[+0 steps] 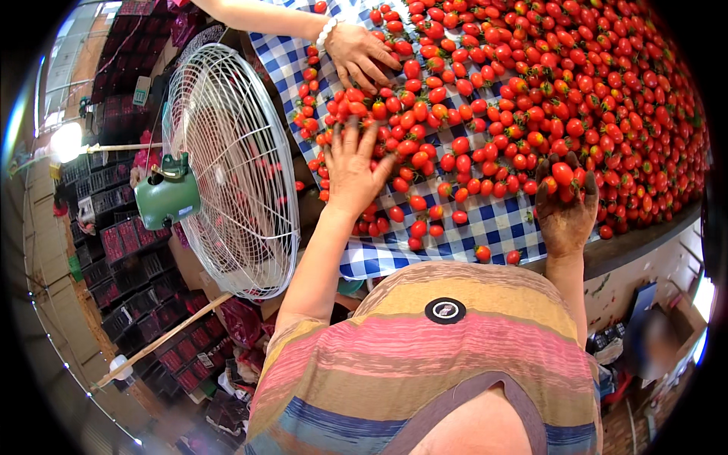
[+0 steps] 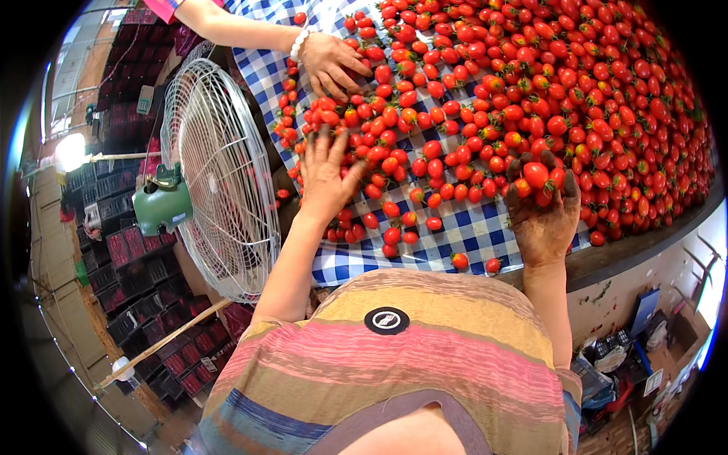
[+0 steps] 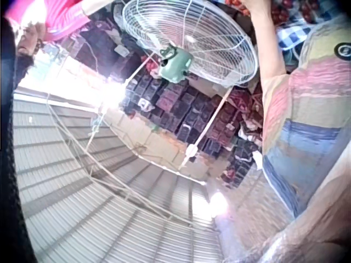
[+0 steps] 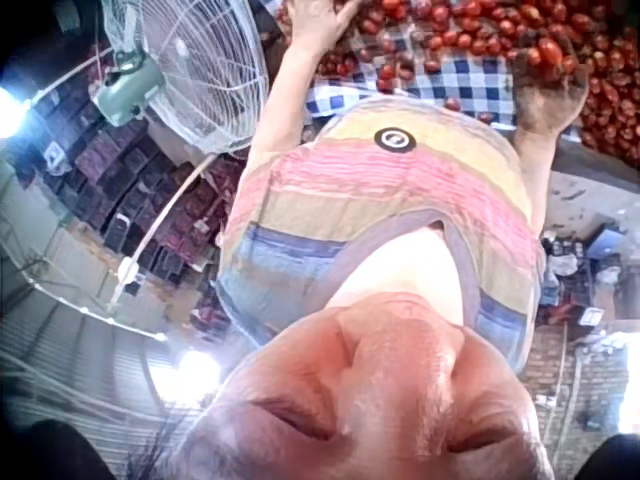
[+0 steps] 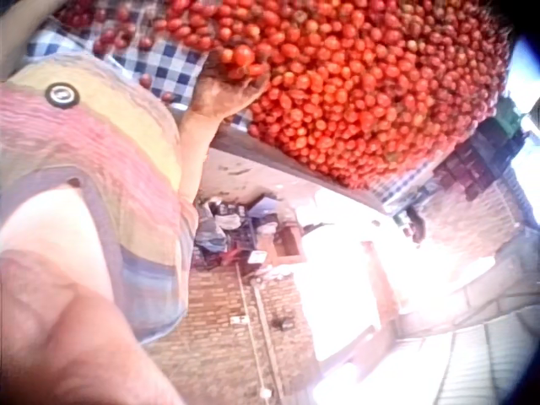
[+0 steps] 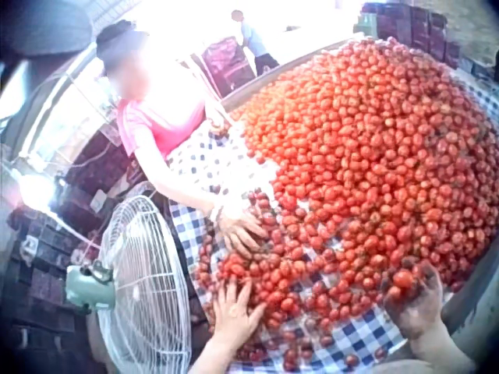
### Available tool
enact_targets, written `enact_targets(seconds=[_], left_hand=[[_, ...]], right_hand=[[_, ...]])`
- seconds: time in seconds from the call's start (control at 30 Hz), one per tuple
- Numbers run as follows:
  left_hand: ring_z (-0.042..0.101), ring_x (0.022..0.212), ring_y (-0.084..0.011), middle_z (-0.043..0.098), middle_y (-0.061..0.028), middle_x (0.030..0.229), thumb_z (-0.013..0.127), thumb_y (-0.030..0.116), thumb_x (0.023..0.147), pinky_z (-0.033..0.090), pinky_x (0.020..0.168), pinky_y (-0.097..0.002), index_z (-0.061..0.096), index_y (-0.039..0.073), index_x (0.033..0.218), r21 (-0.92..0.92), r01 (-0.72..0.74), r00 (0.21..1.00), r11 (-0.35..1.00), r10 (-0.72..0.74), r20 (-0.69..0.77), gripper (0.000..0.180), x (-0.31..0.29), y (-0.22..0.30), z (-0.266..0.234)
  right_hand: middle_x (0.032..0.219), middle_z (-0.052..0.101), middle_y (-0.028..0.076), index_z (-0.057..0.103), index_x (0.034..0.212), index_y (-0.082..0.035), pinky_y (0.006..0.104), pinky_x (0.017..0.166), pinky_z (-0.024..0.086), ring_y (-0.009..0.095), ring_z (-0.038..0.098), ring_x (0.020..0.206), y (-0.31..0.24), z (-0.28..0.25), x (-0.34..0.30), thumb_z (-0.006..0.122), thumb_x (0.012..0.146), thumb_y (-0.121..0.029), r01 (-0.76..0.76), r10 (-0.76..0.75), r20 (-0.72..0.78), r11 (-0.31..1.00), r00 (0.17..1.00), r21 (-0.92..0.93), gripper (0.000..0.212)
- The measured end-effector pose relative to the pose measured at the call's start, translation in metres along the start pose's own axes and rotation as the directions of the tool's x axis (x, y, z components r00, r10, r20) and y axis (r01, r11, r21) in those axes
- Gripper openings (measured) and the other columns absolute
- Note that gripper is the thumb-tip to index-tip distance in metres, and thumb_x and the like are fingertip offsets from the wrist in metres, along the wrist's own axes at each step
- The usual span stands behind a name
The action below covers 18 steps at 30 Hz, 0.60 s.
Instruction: The person sorts cherry tomatoes by hand on a blue and white checkered table, picking through the large pile and separating them.
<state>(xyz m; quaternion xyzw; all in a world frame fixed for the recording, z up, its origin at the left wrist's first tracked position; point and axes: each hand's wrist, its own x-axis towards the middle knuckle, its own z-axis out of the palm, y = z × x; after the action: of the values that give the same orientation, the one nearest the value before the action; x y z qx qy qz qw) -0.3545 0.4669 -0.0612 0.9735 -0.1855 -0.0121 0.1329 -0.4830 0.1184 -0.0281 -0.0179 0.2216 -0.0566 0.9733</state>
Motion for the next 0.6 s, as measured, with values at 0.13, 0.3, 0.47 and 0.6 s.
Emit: enact_targets(seconds=[0.13,0.3,0.47,0.6], left_hand=[[0.022,0.147,-0.0487,0.027,-0.0195,0.163,0.076,0.046,0.083,0.022,0.116,-0.0644,0.043,0.017,0.153,-0.006,-0.015,0.999,1.0,0.016,0.032,0.083,-0.03,0.032,0.012],[0.022,0.15,-0.0413,0.032,-0.0115,0.16,0.08,0.043,0.079,0.018,0.115,-0.0729,0.055,0.025,0.139,-0.306,-0.455,0.732,0.836,0.547,0.407,0.067,-0.061,0.081,0.001],[0.04,0.143,-0.0294,0.049,-0.0101,0.146,0.077,0.017,0.073,0.023,0.116,-0.0674,0.061,0.024,0.124,-0.127,-0.494,0.8,0.86,0.507,0.321,0.053,-0.063,0.018,-0.009],[0.047,0.136,-0.0317,0.052,-0.0131,0.143,0.077,0.021,0.081,0.033,0.111,-0.0594,0.064,0.019,0.124,0.106,-0.239,0.959,0.965,0.217,0.184,0.045,-0.062,-0.013,-0.041]], right_hand=[[0.134,0.059,0.021,0.055,0.138,-0.005,0.0491,0.091,0.059,0.037,0.058,0.122,0.001,-0.003,0.003,0.062,0.098,-0.03,-0.029,0.029,0.031,1.0,0.999,-0.012,0.049],[0.134,0.059,0.021,0.053,0.14,-0.002,0.0479,0.093,0.059,0.037,0.058,0.121,-0.002,-0.006,0.008,0.06,0.099,-0.028,-0.077,0.076,0.112,0.997,0.991,0.003,0.049],[0.136,0.058,0.022,0.053,0.141,-0.001,0.0479,0.096,0.057,0.039,0.055,0.126,-0.007,-0.012,0.007,0.057,0.1,-0.027,-0.074,0.072,0.149,0.997,0.986,0.006,0.049],[0.135,0.058,0.022,0.053,0.141,-0.002,0.0481,0.095,0.057,0.038,0.056,0.125,-0.006,-0.012,0.008,0.058,0.1,-0.029,-0.059,0.061,0.099,0.998,0.993,-0.02,0.049]])
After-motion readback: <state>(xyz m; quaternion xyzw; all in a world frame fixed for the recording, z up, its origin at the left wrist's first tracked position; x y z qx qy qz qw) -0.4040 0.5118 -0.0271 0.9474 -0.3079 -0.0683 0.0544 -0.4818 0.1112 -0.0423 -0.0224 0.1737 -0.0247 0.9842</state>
